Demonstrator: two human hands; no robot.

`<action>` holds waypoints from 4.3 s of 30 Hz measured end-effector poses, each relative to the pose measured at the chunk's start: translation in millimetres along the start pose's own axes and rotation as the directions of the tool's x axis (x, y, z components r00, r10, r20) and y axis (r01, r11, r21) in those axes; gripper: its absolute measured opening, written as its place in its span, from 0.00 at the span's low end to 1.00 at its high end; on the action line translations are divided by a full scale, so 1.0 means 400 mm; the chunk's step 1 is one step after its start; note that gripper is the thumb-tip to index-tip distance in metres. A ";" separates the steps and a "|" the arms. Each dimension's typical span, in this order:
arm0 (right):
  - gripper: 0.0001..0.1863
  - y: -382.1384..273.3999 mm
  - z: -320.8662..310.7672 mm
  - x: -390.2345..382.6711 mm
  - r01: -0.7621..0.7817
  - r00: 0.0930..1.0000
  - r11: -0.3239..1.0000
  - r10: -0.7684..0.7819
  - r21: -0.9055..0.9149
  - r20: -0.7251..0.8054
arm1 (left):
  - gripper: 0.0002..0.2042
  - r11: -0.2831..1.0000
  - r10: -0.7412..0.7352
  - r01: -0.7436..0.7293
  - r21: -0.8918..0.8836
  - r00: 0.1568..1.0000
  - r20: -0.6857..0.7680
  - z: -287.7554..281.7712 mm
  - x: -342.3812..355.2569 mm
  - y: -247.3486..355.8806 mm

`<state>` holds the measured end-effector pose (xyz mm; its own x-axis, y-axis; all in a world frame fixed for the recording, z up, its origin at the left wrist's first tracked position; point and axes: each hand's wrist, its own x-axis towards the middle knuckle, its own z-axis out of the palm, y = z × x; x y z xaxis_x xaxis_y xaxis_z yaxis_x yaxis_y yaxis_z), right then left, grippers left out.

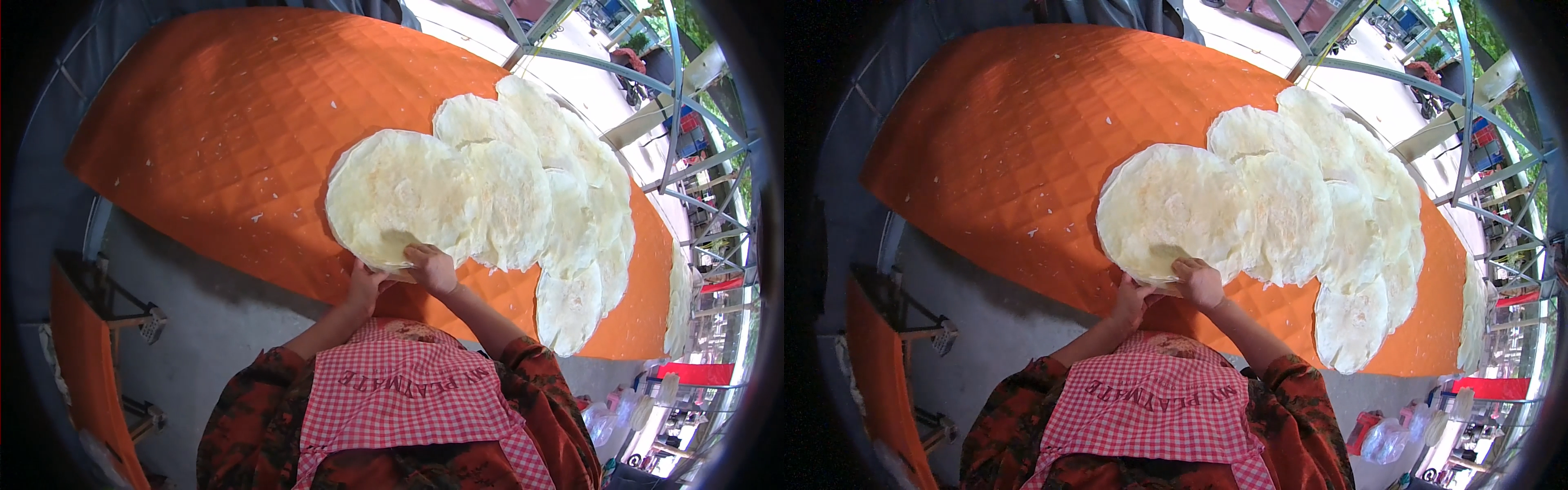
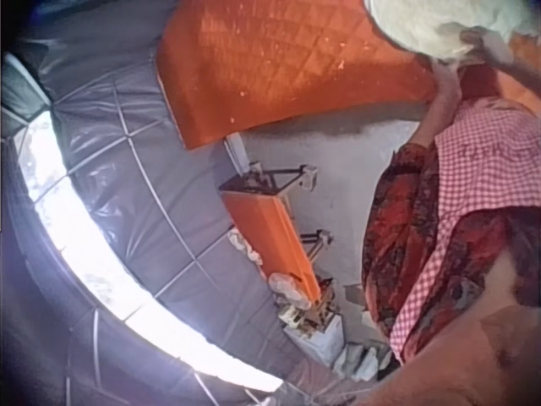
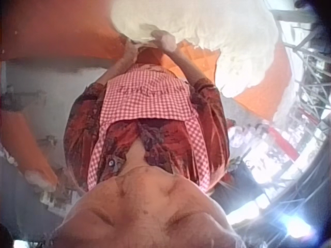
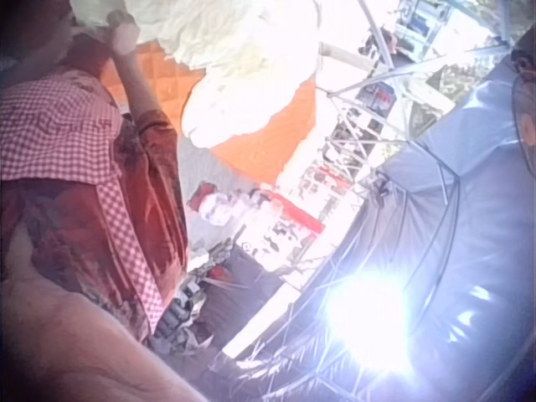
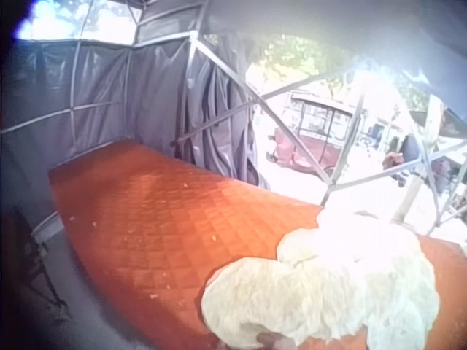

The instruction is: The person handles and arranges thin flatbreads by hand on a table, peeling them apart and stacking them into piles.

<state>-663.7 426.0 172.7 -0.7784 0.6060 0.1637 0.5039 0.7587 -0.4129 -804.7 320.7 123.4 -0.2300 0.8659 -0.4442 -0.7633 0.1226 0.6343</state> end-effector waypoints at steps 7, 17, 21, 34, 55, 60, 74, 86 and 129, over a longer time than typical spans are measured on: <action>0.27 -0.038 0.013 -0.014 0.106 0.992 0.988 -0.112 -0.113 -0.051 | 0.19 0.996 0.091 -0.091 -0.008 0.994 0.055 -0.016 0.025 -0.014; 0.25 -0.041 0.012 -0.007 0.081 0.995 0.994 -0.076 -0.077 0.070 | 0.17 0.997 -0.073 0.069 -0.041 0.991 -0.108 -0.035 0.042 -0.034; 0.25 -0.026 0.024 -0.006 0.067 0.997 0.998 -0.068 -0.015 -0.048 | 0.16 0.993 -0.106 0.110 0.044 0.991 -0.083 0.007 0.032 -0.016; 0.13 0.151 -0.583 0.506 -0.249 0.966 0.959 0.237 -0.132 -0.106 | 0.15 0.970 -0.234 0.242 0.033 0.958 -0.164 -0.030 0.067 -0.028; 0.11 0.166 -0.393 0.434 -0.248 0.965 0.951 0.259 -0.186 0.036 | 0.17 0.933 -0.329 0.351 0.074 0.920 -0.215 -0.007 0.065 -0.022; 0.12 -0.072 -0.586 0.383 0.081 0.974 0.906 -0.161 -0.415 -0.161 | 0.17 0.942 -0.336 0.336 -0.024 0.937 -0.094 -0.054 0.059 -0.025; 0.18 -0.056 -0.039 -0.037 -0.042 0.999 0.999 0.042 -0.021 -0.020 | 0.19 0.964 -0.260 0.245 0.100 0.948 0.184 -0.048 0.033 0.034; 0.10 0.237 -0.432 0.216 -0.444 0.889 0.896 0.444 0.026 -0.113 | 0.18 0.995 -0.101 0.089 0.054 0.945 0.311 0.186 0.042 0.179; 0.10 0.666 -0.557 0.000 -0.459 0.888 0.888 0.458 -0.006 -0.046 | 0.21 0.974 -0.199 0.187 0.127 0.977 0.083 0.436 0.213 -0.243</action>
<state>-446.2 681.4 262.4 -0.4427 0.8967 -0.0026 0.8074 0.3974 -0.4362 -644.9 467.3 134.3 -0.0233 0.8613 -0.5075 -0.7101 0.3430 0.6149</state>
